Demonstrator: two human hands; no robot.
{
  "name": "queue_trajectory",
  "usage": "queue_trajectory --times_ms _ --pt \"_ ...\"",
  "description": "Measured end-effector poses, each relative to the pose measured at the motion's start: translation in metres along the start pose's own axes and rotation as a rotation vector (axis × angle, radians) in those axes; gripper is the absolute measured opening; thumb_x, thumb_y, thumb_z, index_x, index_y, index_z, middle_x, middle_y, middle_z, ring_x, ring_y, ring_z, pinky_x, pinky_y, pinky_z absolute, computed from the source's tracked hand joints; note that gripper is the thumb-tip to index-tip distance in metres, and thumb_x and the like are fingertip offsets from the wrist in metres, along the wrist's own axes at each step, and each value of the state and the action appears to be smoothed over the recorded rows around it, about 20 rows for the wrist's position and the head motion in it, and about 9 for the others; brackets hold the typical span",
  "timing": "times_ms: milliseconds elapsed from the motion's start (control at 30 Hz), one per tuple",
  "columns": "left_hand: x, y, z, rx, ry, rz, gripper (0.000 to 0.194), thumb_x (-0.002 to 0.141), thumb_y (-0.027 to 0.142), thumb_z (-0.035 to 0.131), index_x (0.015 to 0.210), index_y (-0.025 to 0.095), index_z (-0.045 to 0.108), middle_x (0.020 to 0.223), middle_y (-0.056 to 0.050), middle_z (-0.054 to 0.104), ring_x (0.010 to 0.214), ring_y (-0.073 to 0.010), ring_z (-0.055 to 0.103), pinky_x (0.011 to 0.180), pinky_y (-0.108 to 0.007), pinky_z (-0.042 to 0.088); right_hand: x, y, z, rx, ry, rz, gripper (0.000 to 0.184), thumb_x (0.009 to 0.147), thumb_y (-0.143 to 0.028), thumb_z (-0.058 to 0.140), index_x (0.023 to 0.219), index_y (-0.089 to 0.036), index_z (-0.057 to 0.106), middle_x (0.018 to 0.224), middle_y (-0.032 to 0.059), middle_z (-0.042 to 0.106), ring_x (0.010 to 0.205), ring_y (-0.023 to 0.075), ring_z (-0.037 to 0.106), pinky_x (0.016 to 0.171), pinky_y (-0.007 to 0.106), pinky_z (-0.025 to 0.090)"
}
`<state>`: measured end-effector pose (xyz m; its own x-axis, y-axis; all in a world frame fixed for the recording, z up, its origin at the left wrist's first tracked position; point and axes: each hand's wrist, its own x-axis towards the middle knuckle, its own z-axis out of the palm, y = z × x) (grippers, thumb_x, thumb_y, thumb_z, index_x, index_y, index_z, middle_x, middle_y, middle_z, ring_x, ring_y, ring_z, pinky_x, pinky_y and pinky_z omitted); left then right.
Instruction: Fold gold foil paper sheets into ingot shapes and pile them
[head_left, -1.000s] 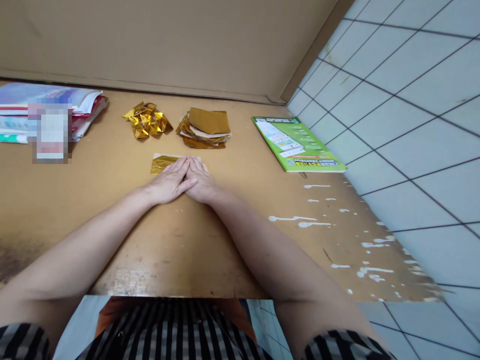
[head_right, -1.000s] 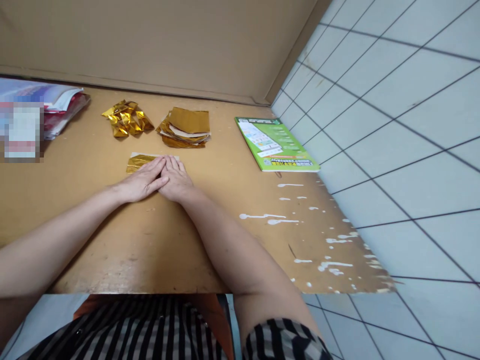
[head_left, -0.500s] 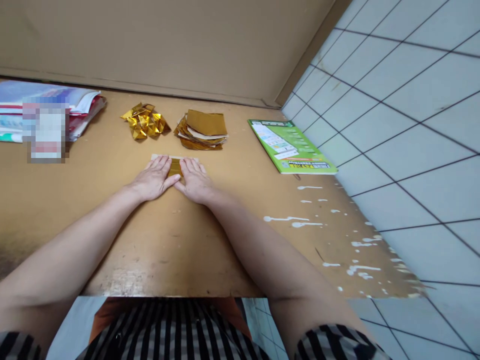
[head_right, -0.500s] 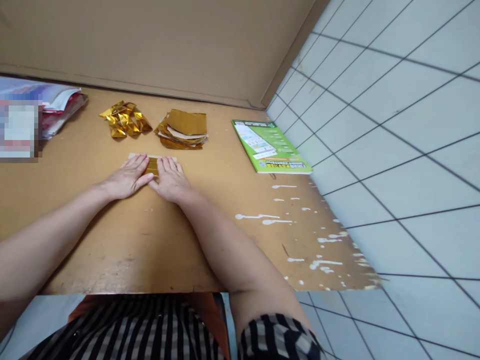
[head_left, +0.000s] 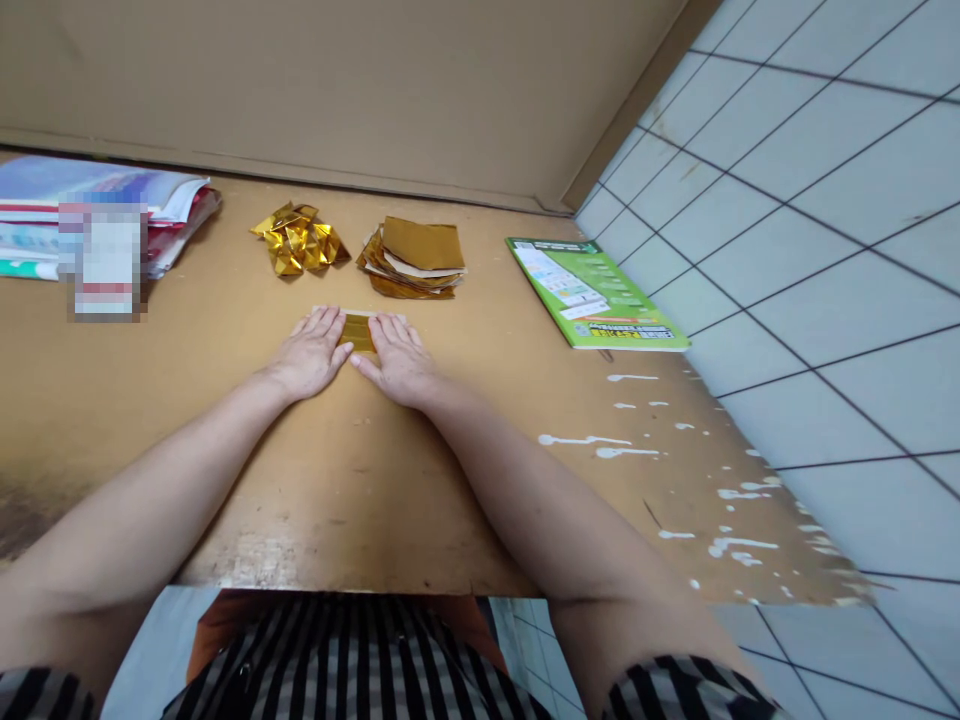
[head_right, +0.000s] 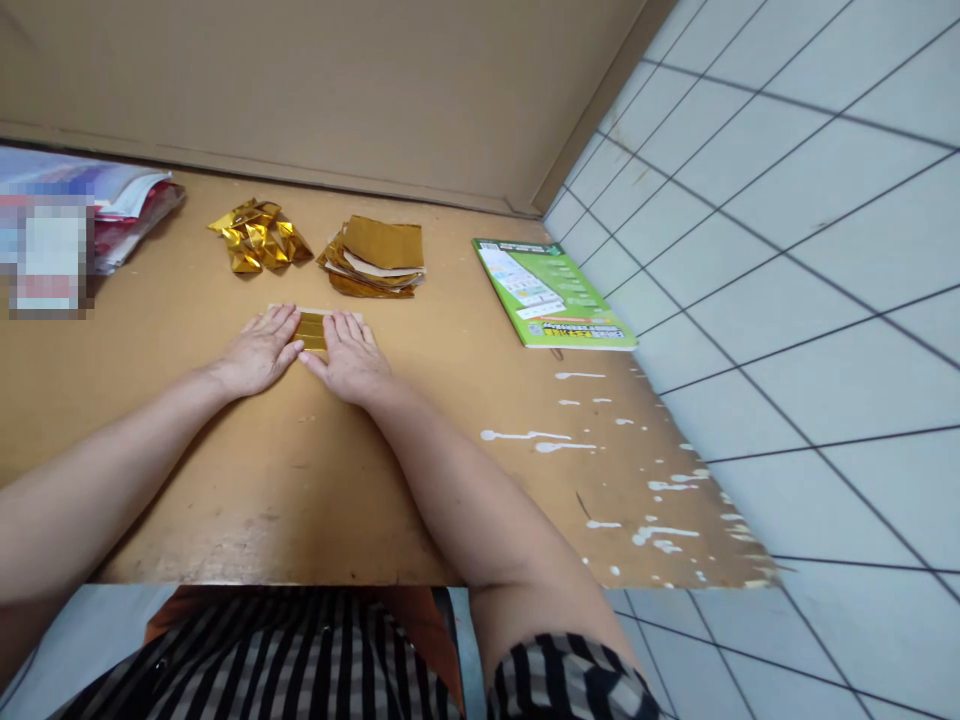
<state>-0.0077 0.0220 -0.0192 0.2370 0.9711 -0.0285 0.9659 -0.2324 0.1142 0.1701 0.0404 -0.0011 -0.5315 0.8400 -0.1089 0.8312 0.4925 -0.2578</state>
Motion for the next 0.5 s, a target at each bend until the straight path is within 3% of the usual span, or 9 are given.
queue_trajectory --times_ms 200,367,500 --pt "-0.001 0.008 -0.007 0.001 -0.024 -0.028 0.063 0.102 0.042 0.021 0.155 0.009 0.028 0.164 -0.012 0.026 0.152 -0.0277 0.021 0.123 -0.045 0.021 0.0 -0.008 0.003 -0.011 0.059 -0.039 0.082 0.097 -0.061 0.021 0.155 -0.005 0.028 0.165 0.0173 0.021 0.154 0.0291 0.014 0.125 0.049 0.01" --pt "-0.003 0.011 -0.015 -0.015 -0.085 -0.042 0.062 0.102 0.036 0.021 0.156 0.006 0.024 0.165 -0.013 0.02 0.153 -0.0267 0.015 0.125 -0.044 0.016 -0.001 -0.027 0.007 0.018 -0.029 -0.045 0.085 0.096 -0.061 0.018 0.156 -0.001 0.024 0.166 0.0172 0.017 0.154 0.0276 0.01 0.126 0.044 0.008" --pt "-0.001 0.006 -0.01 -0.04 -0.058 -0.003 0.063 0.101 0.038 0.022 0.155 0.006 0.026 0.165 -0.014 0.021 0.153 -0.0268 0.017 0.124 -0.045 0.016 -0.005 -0.029 0.008 0.006 -0.035 -0.044 0.084 0.096 -0.061 0.019 0.157 -0.003 0.022 0.166 0.016 0.015 0.154 0.028 0.009 0.125 0.046 0.008"
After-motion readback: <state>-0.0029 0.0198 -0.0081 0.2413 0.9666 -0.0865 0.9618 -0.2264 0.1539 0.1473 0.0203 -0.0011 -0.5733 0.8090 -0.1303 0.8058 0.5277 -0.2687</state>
